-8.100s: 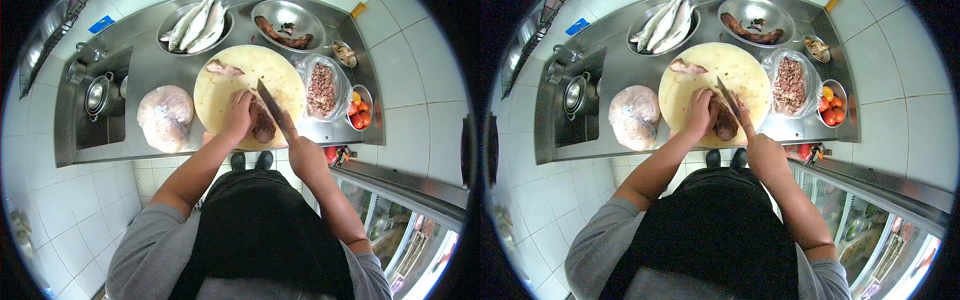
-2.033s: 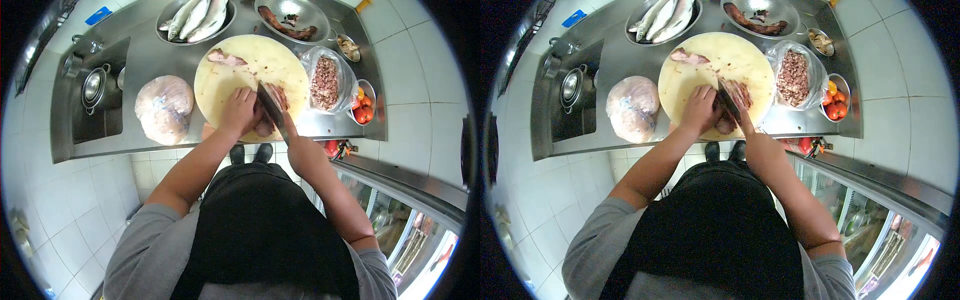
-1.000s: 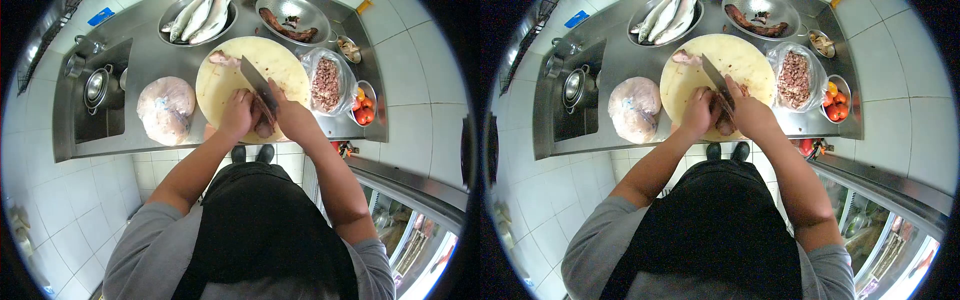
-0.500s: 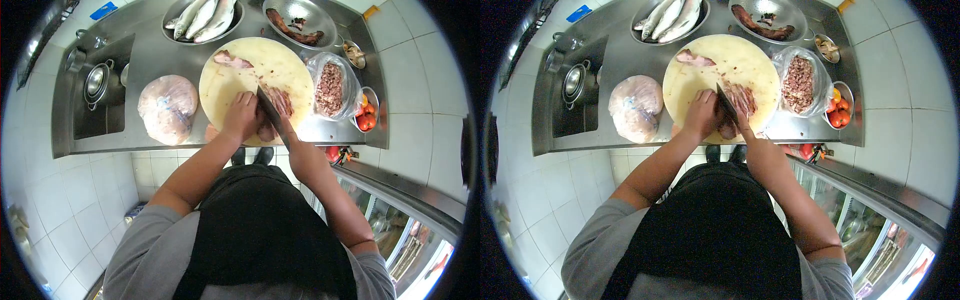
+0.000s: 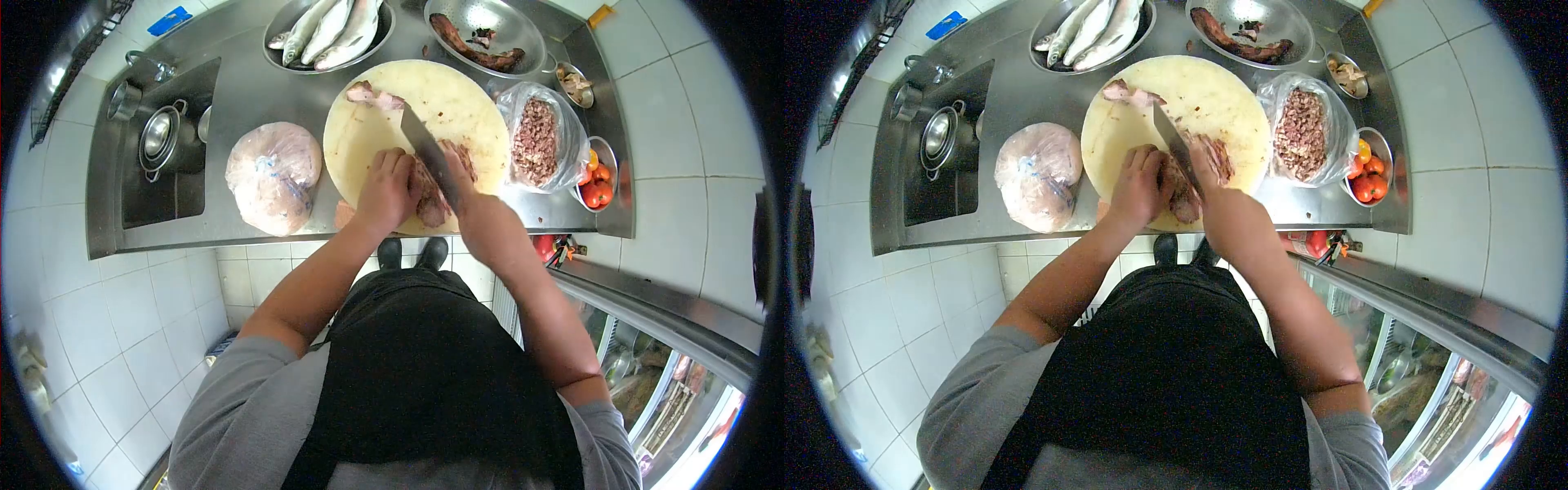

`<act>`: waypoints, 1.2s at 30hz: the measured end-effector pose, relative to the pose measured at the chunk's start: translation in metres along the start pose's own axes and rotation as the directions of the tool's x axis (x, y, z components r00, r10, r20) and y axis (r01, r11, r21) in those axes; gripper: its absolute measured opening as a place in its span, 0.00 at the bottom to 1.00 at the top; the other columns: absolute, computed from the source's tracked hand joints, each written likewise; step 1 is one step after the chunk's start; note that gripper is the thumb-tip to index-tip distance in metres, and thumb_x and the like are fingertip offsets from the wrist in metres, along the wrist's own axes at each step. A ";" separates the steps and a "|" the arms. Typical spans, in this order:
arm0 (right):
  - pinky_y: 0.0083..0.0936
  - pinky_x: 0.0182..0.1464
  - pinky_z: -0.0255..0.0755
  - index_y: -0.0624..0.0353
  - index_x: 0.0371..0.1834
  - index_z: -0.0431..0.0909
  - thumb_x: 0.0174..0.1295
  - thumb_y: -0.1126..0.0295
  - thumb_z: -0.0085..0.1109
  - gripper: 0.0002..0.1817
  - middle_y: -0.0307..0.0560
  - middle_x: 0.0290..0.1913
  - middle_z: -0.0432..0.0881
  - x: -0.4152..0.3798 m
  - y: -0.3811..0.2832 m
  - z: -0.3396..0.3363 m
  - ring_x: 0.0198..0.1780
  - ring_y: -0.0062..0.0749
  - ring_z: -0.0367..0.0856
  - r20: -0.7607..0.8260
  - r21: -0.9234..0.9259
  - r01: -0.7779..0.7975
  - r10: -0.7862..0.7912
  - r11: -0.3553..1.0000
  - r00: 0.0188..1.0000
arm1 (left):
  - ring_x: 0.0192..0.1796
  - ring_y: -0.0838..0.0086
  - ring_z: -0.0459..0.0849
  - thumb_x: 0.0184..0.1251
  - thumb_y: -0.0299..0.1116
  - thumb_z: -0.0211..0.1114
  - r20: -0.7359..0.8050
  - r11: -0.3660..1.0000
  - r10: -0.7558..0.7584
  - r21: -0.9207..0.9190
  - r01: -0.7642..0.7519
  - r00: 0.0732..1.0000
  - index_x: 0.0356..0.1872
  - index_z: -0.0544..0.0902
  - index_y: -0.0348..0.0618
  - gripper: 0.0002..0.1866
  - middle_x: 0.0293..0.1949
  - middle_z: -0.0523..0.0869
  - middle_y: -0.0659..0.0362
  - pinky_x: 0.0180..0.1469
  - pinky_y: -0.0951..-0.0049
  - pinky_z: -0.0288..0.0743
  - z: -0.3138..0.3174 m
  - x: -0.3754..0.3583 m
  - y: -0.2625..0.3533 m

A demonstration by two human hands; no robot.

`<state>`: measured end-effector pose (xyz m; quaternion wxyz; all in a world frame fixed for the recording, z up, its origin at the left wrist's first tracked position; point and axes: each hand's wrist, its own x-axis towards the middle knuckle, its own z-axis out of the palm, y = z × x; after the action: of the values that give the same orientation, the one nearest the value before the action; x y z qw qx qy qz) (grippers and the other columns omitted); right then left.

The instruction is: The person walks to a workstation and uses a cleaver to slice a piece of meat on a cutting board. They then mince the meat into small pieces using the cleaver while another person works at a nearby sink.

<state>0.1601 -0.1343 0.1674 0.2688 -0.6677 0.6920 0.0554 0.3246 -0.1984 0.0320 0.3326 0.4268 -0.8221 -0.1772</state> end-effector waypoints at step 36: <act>0.50 0.33 0.82 0.53 0.85 0.36 0.63 0.76 0.48 0.47 0.60 0.31 0.87 -0.036 0.002 0.021 0.30 0.53 0.88 0.040 -0.199 0.033 -0.025 0.979 0.999 | 0.57 0.51 0.76 0.59 0.34 0.68 0.110 0.987 -0.150 0.072 0.142 0.983 0.49 0.79 0.38 0.18 0.50 0.79 0.50 0.60 0.54 0.73 0.000 0.000 0.007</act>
<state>0.1631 -0.0922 0.1649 0.2140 -0.7002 0.6680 0.1331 0.3202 -0.1945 0.0364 0.2568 0.4854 -0.8116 -0.1993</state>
